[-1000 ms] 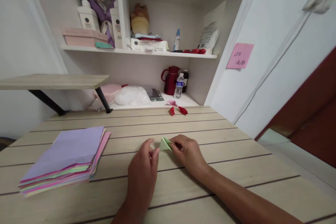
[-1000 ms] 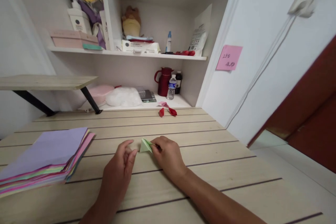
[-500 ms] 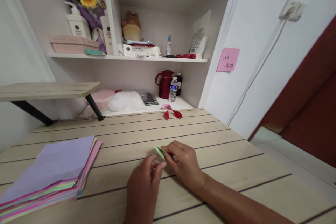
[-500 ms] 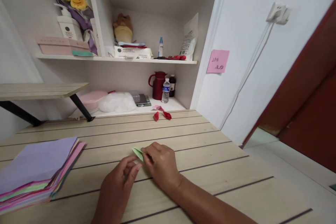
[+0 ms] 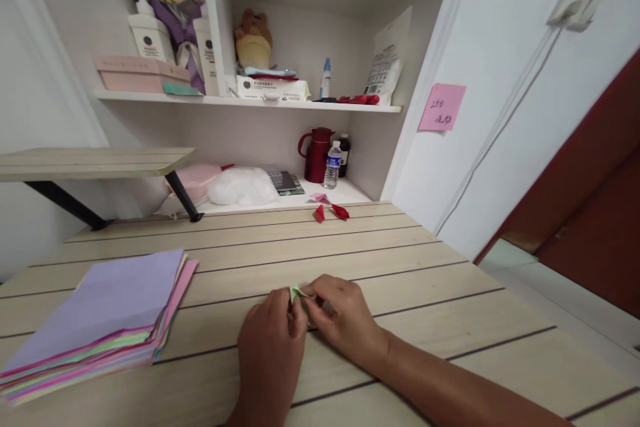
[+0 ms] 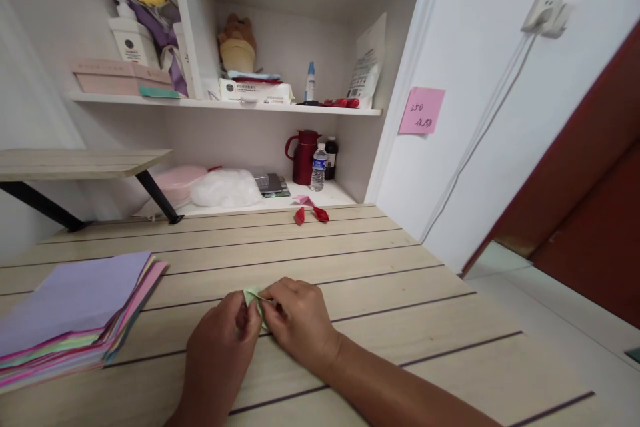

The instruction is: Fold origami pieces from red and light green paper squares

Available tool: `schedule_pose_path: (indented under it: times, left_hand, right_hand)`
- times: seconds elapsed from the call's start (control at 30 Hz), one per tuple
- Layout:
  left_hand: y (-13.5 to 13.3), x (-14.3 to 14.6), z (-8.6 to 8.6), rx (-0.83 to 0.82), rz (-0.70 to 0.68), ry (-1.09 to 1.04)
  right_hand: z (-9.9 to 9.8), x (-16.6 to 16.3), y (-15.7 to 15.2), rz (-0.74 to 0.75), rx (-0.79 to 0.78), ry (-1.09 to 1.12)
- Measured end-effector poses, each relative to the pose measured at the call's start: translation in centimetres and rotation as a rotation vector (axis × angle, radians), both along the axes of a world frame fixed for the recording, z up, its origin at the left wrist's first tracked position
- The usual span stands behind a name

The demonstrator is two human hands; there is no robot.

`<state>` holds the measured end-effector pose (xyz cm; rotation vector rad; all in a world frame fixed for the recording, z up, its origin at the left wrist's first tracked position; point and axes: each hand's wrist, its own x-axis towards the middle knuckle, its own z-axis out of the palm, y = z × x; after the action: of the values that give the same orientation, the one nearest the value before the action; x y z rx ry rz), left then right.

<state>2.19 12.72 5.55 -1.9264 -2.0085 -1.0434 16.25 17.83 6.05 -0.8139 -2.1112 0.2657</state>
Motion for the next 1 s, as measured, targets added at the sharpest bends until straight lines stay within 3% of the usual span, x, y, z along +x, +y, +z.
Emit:
schedule_pose_path:
  times: [0.37, 0.73, 1.0]
  left_hand:
    - [0.4, -0.1, 0.0, -0.065, -0.085, 0.118]
    - [0.4, 0.2, 0.3, -0.24, -0.024, 0.125]
    - [0.7, 0.2, 0.3, -0.32, -0.087, 0.125]
  right_hand:
    - [-0.6, -0.2, 0.5, -0.099, -0.095, -0.087]
    - [-0.9, 0.0, 0.5, -0.162, -0.051, -0.246]
    - [-1.0, 0.6, 1.0, -0.121, -0.064, -0.302]
